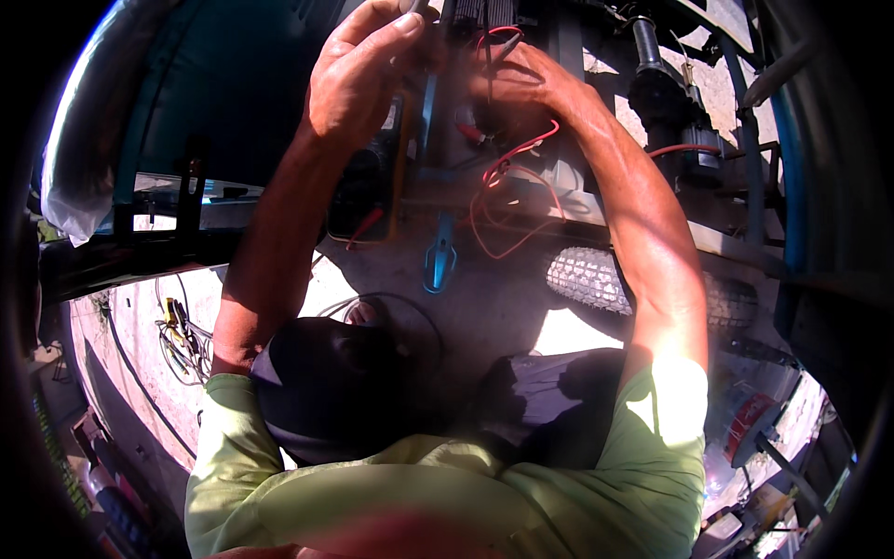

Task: The person uses a multimeter to test the electrical wiring and components of a small electric vehicle, making connections to various terminal points within the chassis.

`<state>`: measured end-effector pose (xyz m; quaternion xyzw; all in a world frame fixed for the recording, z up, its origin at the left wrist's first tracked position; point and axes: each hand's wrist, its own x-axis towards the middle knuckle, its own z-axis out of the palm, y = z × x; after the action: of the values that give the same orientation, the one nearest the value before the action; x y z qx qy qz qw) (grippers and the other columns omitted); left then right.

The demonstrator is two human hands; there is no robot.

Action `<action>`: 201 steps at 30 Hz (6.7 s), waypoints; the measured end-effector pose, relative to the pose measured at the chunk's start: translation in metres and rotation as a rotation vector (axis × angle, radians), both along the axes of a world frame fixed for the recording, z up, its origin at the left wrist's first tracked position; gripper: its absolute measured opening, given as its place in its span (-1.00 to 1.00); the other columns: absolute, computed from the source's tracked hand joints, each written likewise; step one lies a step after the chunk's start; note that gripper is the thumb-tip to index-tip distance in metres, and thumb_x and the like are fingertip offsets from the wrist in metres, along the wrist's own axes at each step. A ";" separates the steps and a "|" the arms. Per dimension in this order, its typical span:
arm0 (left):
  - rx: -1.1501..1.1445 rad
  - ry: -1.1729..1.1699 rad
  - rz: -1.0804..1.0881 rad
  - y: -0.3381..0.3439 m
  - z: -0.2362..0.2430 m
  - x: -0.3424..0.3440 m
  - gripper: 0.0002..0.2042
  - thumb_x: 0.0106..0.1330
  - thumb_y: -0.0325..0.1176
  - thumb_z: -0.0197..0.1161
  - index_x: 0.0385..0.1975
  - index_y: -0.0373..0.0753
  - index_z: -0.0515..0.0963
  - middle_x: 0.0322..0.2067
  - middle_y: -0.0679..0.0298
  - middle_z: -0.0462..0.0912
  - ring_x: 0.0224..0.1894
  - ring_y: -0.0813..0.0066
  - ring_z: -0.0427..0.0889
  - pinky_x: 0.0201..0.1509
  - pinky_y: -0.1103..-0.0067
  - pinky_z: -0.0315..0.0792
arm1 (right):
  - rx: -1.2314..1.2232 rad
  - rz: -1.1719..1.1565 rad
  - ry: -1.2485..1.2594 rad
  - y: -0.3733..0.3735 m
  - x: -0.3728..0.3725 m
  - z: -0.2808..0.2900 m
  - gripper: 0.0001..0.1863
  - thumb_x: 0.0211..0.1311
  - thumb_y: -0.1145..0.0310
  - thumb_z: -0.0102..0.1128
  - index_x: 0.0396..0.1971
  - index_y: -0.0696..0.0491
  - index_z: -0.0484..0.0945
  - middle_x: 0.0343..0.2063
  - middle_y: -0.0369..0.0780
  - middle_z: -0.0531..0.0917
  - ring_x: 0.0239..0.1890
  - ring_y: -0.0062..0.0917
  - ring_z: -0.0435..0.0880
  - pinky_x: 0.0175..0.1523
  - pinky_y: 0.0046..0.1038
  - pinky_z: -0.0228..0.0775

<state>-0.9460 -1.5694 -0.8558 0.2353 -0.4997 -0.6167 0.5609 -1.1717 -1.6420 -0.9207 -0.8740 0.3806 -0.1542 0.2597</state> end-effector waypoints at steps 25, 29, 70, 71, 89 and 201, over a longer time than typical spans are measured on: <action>0.017 0.025 0.059 -0.001 -0.010 0.001 -0.81 0.44 -0.33 0.30 -0.15 -0.31 0.54 -0.34 0.20 0.67 -0.30 0.42 0.67 -0.13 0.46 0.58 | -0.139 0.079 0.085 0.002 -0.016 0.005 -0.70 0.41 0.19 0.13 -0.23 0.16 0.58 -0.48 -0.21 0.58 -0.37 -0.49 0.57 -0.20 -0.34 0.44; 0.071 0.040 0.105 0.003 -0.005 -0.002 -0.80 0.43 -0.32 0.31 -0.12 -0.31 0.54 -0.35 0.21 0.66 -0.30 0.44 0.67 -0.14 0.48 0.57 | -0.127 0.071 0.012 -0.004 -0.025 -0.001 -0.69 0.45 0.15 0.14 -0.19 0.13 0.58 -0.50 -0.27 0.52 -0.40 -0.55 0.50 -0.24 -0.41 0.40; -0.734 -1.190 0.443 -0.042 -0.020 -0.022 -0.82 0.32 -0.36 0.36 -0.16 -0.28 0.64 -0.15 0.08 0.72 -0.13 0.22 0.72 -0.08 0.35 0.60 | 0.159 -0.052 -0.004 -0.009 -0.012 -0.017 -0.77 0.41 0.37 0.15 -0.05 0.14 0.67 -0.19 -0.05 0.75 -0.19 -0.30 0.70 -0.02 -0.28 0.54; -0.552 -1.220 0.324 -0.039 -0.018 -0.024 -0.79 0.36 -0.37 0.35 -0.07 -0.26 0.62 -0.13 0.10 0.73 -0.08 0.27 0.72 -0.02 0.37 0.63 | 0.193 -0.062 -0.012 -0.008 -0.010 -0.015 -0.77 0.42 0.37 0.15 -0.06 0.13 0.67 -0.21 -0.05 0.75 -0.21 -0.30 0.71 -0.03 -0.28 0.55; -0.252 -1.144 0.269 -0.058 -0.051 -0.002 -0.78 0.24 -0.39 0.40 -0.12 -0.24 0.70 -0.24 0.15 0.77 -0.19 0.36 0.74 -0.05 0.43 0.60 | 0.186 -0.138 0.183 -0.006 0.008 0.005 -0.70 0.28 0.19 0.27 -0.17 0.09 0.74 -0.36 -0.13 0.75 -0.30 -0.41 0.73 -0.16 -0.37 0.55; -0.145 -1.121 0.076 -0.072 -0.030 -0.008 -0.75 0.30 -0.19 0.40 -0.23 -0.25 0.68 -0.36 0.13 0.73 -0.32 0.39 0.67 -0.20 0.39 0.54 | -0.007 -0.362 -0.092 0.001 0.000 -0.018 -0.72 0.26 0.17 0.27 -0.14 0.03 0.62 -0.41 -0.07 0.65 -0.34 -0.20 0.66 -0.11 -0.28 0.52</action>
<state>-0.9540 -1.6413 -0.8856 0.5056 -0.7532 -0.3411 0.2464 -1.1718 -1.6412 -0.9384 -0.7841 0.5189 -0.2398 0.2418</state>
